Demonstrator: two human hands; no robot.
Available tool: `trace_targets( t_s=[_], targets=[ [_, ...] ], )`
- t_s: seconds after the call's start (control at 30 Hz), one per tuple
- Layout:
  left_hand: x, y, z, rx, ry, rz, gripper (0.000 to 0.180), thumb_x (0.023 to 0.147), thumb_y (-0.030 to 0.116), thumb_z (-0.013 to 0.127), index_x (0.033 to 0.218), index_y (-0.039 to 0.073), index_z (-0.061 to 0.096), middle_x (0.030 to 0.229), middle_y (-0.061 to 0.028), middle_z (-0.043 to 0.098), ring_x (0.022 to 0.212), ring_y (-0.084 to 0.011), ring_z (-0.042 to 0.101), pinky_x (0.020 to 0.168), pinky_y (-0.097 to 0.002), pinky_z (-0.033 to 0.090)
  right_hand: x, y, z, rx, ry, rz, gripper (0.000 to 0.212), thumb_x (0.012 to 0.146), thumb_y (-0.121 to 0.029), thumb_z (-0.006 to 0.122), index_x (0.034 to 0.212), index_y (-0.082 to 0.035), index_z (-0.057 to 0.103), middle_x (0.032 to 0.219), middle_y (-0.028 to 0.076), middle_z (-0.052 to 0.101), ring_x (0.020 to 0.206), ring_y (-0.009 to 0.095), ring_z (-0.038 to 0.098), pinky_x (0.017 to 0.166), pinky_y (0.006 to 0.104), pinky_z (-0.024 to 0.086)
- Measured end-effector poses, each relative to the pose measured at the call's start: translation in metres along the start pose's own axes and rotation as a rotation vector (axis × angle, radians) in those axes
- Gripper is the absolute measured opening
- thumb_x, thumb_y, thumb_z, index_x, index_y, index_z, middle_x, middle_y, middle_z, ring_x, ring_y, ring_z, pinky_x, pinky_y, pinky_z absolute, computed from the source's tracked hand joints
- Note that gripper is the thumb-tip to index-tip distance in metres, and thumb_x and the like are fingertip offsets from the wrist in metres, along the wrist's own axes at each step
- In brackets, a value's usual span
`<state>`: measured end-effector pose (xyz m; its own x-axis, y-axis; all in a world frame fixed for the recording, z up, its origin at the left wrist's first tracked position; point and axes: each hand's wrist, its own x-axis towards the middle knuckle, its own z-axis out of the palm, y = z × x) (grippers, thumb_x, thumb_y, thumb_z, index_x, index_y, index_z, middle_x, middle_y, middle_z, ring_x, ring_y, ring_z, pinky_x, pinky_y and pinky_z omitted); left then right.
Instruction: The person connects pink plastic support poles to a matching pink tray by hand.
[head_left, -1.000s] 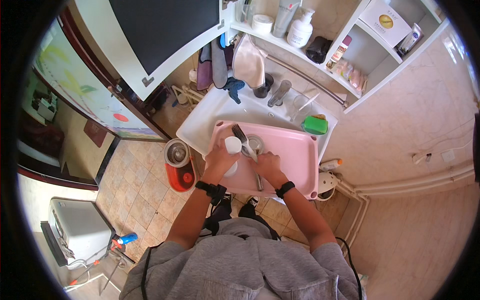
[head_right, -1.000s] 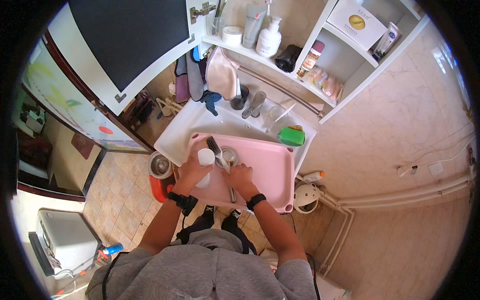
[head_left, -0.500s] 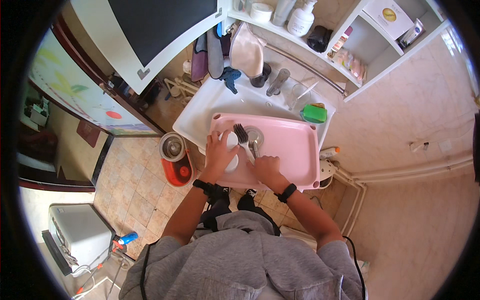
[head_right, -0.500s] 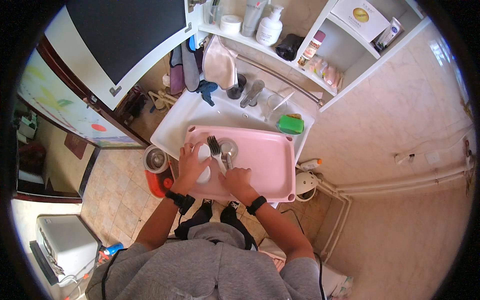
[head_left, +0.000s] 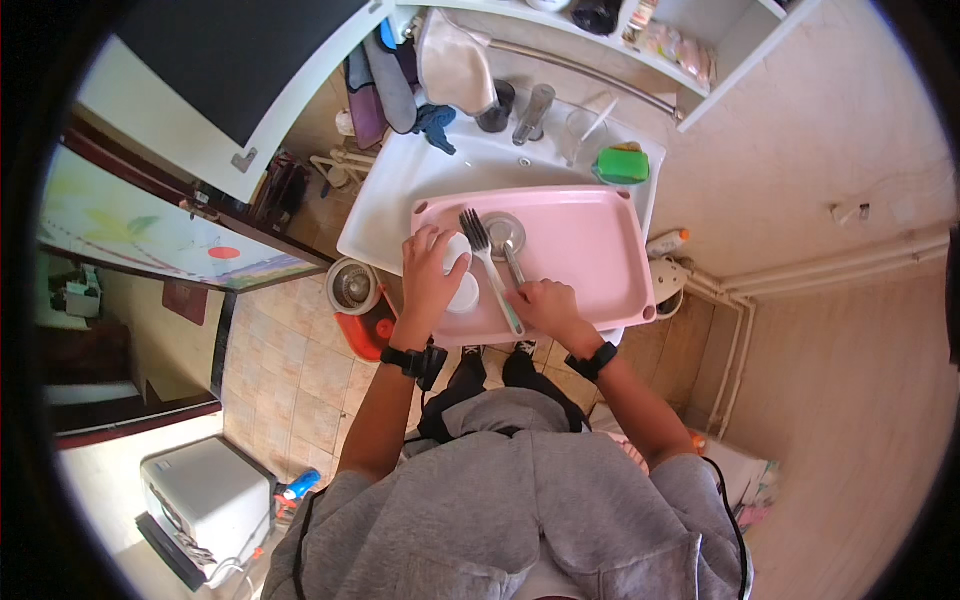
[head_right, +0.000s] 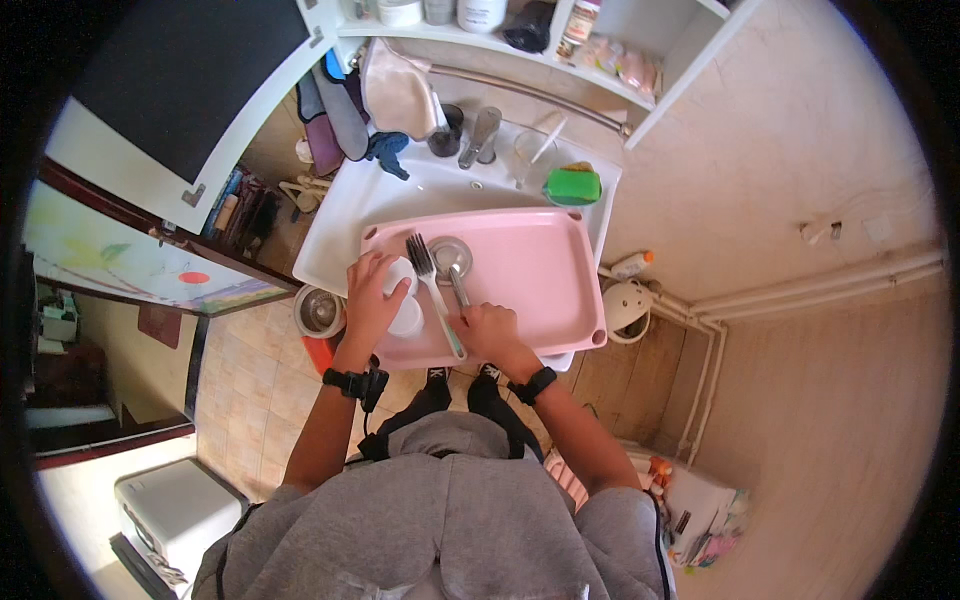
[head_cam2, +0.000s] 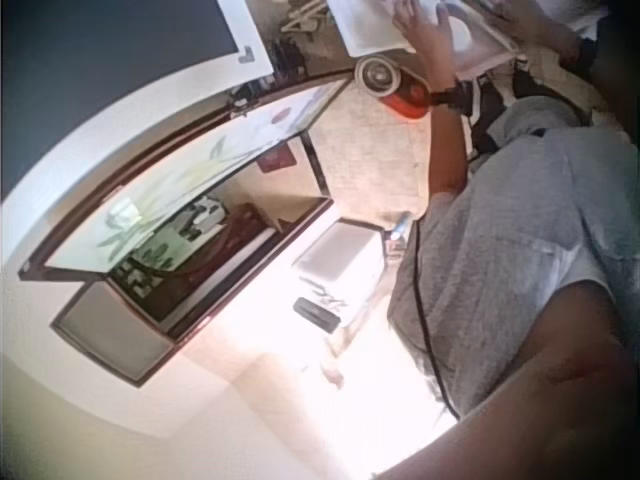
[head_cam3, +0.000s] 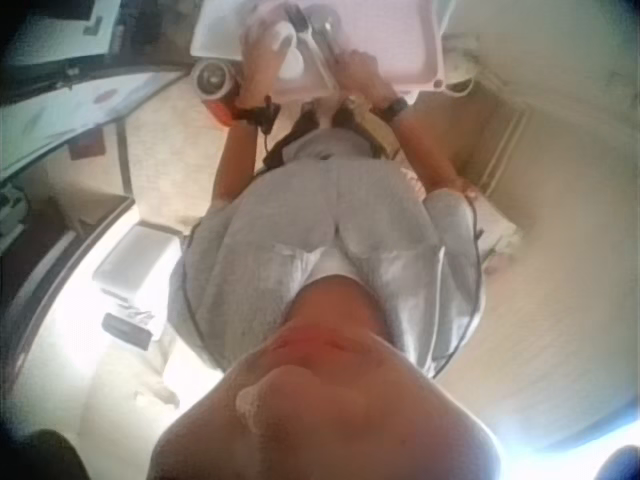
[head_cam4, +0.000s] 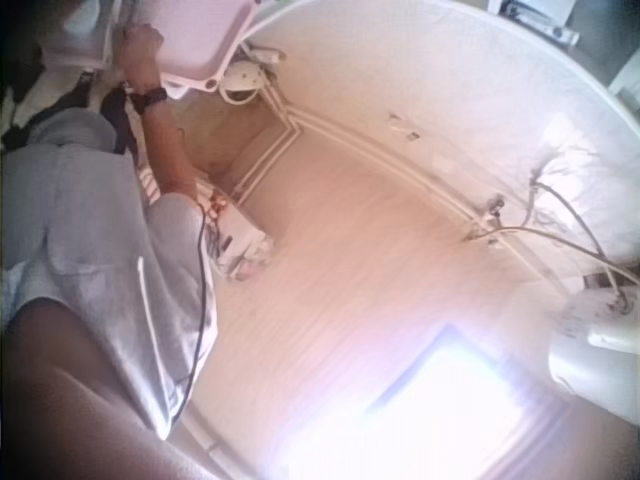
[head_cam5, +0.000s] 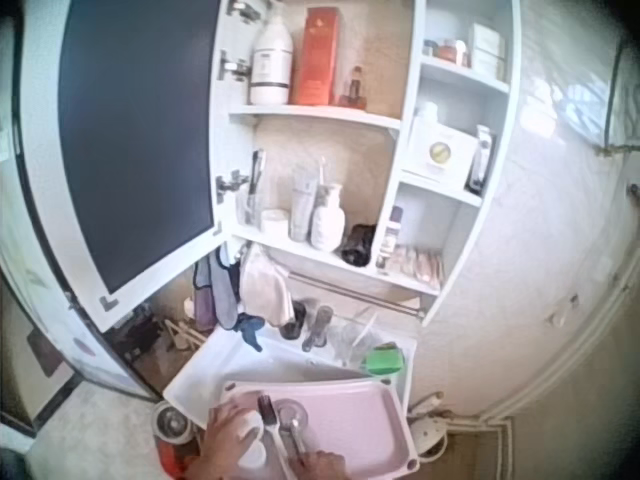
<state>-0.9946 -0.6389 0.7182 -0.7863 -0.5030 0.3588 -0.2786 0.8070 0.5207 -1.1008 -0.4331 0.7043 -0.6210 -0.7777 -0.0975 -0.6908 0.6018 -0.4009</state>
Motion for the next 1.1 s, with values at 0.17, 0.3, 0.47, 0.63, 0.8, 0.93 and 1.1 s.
trace_targets(
  t_s=[0.17, 0.3, 0.47, 0.63, 0.8, 0.93, 1.1],
  targets=[
    [0.004, 0.015, -0.008, -0.112, -0.045, 0.053, 0.031, 0.083, 0.016, 0.075, 0.113, 0.008, 0.067, 0.126, -0.0118, 0.057, 0.121, -0.0375, 0.049, 0.102, -0.0473, 0.043, -0.006, -0.007, -0.002, 0.199, -0.015, 0.107, 0.039, 0.087, -0.049, 0.067, 0.082, -0.011, 0.076, 0.072, 0.012, 0.071, 0.069, 0.035, 0.070, 0.065, 0.0472, 0.056],
    [0.006, 0.018, -0.018, -0.170, -0.034, 0.089, 0.024, 0.087, 0.011, 0.071, 0.110, 0.006, 0.066, 0.114, -0.0126, 0.062, 0.111, -0.0338, 0.057, 0.094, -0.0441, 0.048, -0.013, -0.008, -0.003, 0.282, -0.026, 0.126, 0.036, 0.091, -0.044, 0.063, 0.082, -0.012, 0.077, 0.075, 0.014, 0.071, 0.074, 0.036, 0.070, 0.068, 0.0484, 0.055],
    [0.014, 0.012, -0.038, -0.463, -0.134, -0.085, 0.013, 0.092, -0.002, 0.057, 0.103, 0.001, 0.064, 0.091, -0.0129, 0.065, 0.076, -0.0252, 0.064, 0.069, -0.0319, 0.050, -0.026, 0.024, -0.004, 0.400, 0.239, 0.124, 0.019, 0.095, -0.023, 0.058, 0.106, -0.014, 0.071, 0.075, 0.020, 0.068, 0.075, 0.042, 0.067, 0.072, 0.0517, 0.054],
    [0.033, 0.025, -0.056, -0.582, -0.211, 0.177, 0.034, 0.083, -0.022, 0.042, 0.102, -0.004, 0.063, 0.100, -0.0101, 0.060, 0.074, -0.0149, 0.058, 0.069, -0.0253, 0.047, -0.078, 0.043, -0.025, 0.514, 0.486, 0.293, 0.040, 0.093, -0.006, 0.053, 0.131, -0.016, 0.055, 0.081, 0.022, 0.067, 0.078, 0.042, 0.067, 0.070, 0.0488, 0.052],
    [0.030, 0.034, -0.053, -0.756, -0.328, 0.426, 0.033, 0.079, -0.021, 0.043, 0.097, -0.003, 0.065, 0.095, -0.0106, 0.063, 0.075, -0.0195, 0.062, 0.068, -0.0294, 0.051, -0.172, 0.023, 0.018, 0.615, 0.804, 0.529, 0.060, 0.079, 0.017, 0.036, 0.133, -0.002, 0.051, 0.079, 0.004, 0.049, 0.074, 0.016, 0.049, 0.069, 0.0271, 0.042],
    [-0.009, 0.056, -0.067, -0.935, -0.701, 0.543, 0.027, 0.079, -0.018, 0.044, 0.091, -0.004, 0.064, 0.086, -0.0098, 0.064, 0.073, -0.0173, 0.063, 0.067, -0.0267, 0.051, -0.275, -0.043, 0.087, 0.772, 1.026, 0.729, 0.048, 0.080, 0.017, 0.039, 0.119, -0.002, 0.058, 0.074, 0.002, 0.051, 0.069, 0.011, 0.050, 0.063, 0.0249, 0.040],
    [-0.103, 0.100, -0.080, -1.088, -1.218, 0.804, 0.029, 0.075, -0.019, 0.038, 0.085, -0.003, 0.061, 0.076, -0.0078, 0.059, 0.065, -0.0143, 0.056, 0.060, -0.0260, 0.047, -0.390, -0.164, 0.182, 0.905, 1.430, 1.059, 0.049, 0.072, 0.018, 0.038, 0.108, -0.002, 0.064, 0.064, -0.002, 0.047, 0.054, 0.007, 0.038, 0.049, 0.0246, 0.028]
  ],
)
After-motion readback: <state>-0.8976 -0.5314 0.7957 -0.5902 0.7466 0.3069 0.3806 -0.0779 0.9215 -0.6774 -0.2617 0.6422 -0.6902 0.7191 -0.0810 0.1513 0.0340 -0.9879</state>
